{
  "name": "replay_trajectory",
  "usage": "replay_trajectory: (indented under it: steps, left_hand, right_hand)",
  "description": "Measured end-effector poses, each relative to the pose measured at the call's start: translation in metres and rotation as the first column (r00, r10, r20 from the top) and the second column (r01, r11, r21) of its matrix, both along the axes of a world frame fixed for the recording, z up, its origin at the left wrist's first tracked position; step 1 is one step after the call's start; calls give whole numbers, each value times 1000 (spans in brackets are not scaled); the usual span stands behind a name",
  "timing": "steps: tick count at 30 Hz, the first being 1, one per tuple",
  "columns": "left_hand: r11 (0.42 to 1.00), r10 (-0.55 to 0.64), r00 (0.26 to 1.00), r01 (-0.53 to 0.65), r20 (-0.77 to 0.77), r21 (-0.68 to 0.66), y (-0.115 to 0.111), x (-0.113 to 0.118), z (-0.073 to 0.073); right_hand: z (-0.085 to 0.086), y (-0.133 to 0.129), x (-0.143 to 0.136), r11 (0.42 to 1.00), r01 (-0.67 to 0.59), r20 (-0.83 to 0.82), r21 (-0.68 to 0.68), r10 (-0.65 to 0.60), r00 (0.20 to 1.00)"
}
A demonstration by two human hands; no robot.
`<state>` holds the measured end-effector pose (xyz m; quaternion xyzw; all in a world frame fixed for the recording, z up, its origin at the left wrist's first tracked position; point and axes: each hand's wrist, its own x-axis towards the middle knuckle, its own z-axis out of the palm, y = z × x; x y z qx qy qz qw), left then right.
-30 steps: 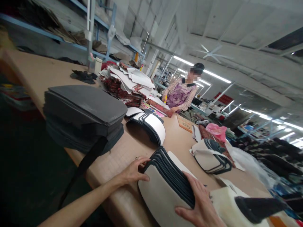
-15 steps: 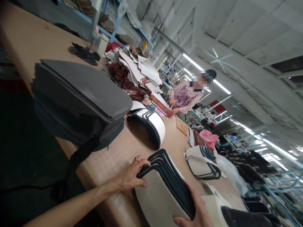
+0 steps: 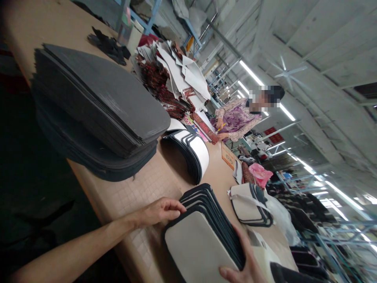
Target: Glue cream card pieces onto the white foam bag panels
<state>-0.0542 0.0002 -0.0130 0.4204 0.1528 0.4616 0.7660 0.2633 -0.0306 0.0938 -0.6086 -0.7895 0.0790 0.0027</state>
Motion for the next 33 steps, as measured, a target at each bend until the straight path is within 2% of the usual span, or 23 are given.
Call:
replay_trajectory:
  steps: [4, 10, 14, 20, 23, 25, 27, 30, 33]
  left_hand:
    - [996, -70, 997, 69, -13, -54, -1, 1, 2]
    - [991, -115, 992, 112, -43, -77, -1, 1, 5]
    - [997, -78, 993, 76, -92, -18, 2, 5, 7]
    - [998, 42, 979, -32, -201, 55, 6, 9, 2]
    - [994, 20, 975, 5, -223, 109, 9, 9, 9]
    - [989, 49, 970, -14, -238, 147, 12, 13, 17]
    - [976, 170, 936, -115, -307, 187, 14, 20, 24]
    - [924, 371, 802, -268, -468, 273, 17, 31, 30]
    - [885, 457, 675, -280, -580, 371, 17, 31, 31]
  right_hand:
    - [2, 3, -3, 996, 44, -124, -78, -53, 991]
    - [4, 2, -5, 991, 67, -158, -120, -86, 984]
    - [4, 1, -10, 996, 50, -114, -67, -58, 992]
    - [9, -2, -22, 997, 59, -142, -59, -66, 988]
    - [13, -3, -29, 995, 71, -142, -65, -80, 987]
    - [15, -4, -35, 994, 84, -163, -72, -95, 982]
    - [17, -5, -40, 990, 99, -173, -103, -116, 978]
    - [19, -7, -45, 985, 120, -157, -125, -139, 978]
    - [20, -7, -47, 988, 116, -168, -104, -133, 977]
